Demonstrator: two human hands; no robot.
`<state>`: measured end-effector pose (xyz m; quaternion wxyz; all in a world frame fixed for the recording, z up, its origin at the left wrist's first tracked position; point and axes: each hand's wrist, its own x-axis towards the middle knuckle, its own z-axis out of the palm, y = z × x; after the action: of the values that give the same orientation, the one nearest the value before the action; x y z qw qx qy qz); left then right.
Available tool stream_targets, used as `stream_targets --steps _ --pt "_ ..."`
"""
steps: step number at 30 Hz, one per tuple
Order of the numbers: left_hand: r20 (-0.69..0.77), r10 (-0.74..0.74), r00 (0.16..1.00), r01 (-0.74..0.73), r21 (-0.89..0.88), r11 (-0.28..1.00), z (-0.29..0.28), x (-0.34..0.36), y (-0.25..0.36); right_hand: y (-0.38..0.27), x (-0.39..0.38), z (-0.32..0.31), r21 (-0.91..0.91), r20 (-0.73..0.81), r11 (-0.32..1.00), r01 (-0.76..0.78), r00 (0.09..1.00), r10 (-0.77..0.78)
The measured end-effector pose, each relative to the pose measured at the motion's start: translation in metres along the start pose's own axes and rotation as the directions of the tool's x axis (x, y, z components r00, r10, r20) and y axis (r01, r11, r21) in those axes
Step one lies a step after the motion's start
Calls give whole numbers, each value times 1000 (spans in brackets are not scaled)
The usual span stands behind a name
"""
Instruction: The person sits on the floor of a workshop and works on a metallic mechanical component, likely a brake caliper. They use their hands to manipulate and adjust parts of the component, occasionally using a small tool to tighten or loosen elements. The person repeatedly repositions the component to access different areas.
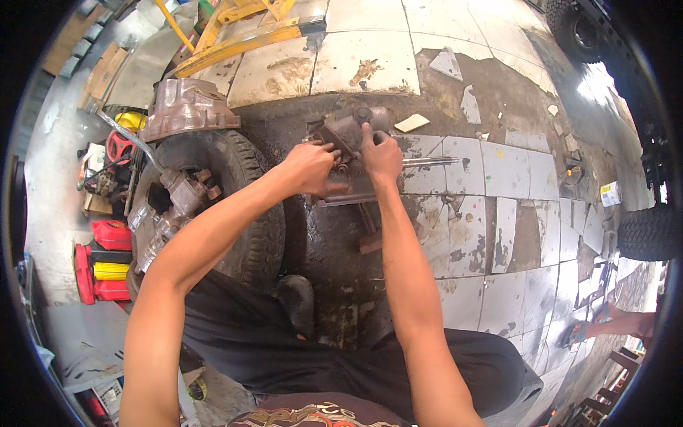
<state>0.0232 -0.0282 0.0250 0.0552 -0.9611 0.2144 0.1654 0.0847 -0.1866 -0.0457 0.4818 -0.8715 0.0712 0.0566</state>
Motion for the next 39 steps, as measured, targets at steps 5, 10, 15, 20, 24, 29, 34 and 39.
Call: stream_targets --steps 5,10,15,20,24,29,34,39 --pt "-3 52 999 -52 -49 997 12 -7 -11 -2 -10 1 27 -40 999 24 999 -23" --pt "88 -25 996 34 -104 994 -3 -2 3 1 -6 0 -34 -86 999 -21 996 18" --pt "-124 6 992 -15 -77 997 20 -11 -9 -5 -13 5 56 -71 998 27 997 -23" --pt "-32 23 999 -26 -119 993 5 -4 3 8 -5 2 183 -55 983 -13 998 23" --pt "-151 41 988 -39 11 999 19 1 -9 4 -4 6 116 -60 993 1 998 6" --pt "57 21 998 -13 -140 990 4 -6 -5 13 -2 -1 305 -20 952 -25 999 32" --pt "-167 -28 985 28 -5 1000 22 -5 -15 12 -1 8 352 -22 936 -11 1000 20" --pt "-13 55 998 -55 -55 997 9 -17 -9 27 9 8 272 -92 962 3 995 23"
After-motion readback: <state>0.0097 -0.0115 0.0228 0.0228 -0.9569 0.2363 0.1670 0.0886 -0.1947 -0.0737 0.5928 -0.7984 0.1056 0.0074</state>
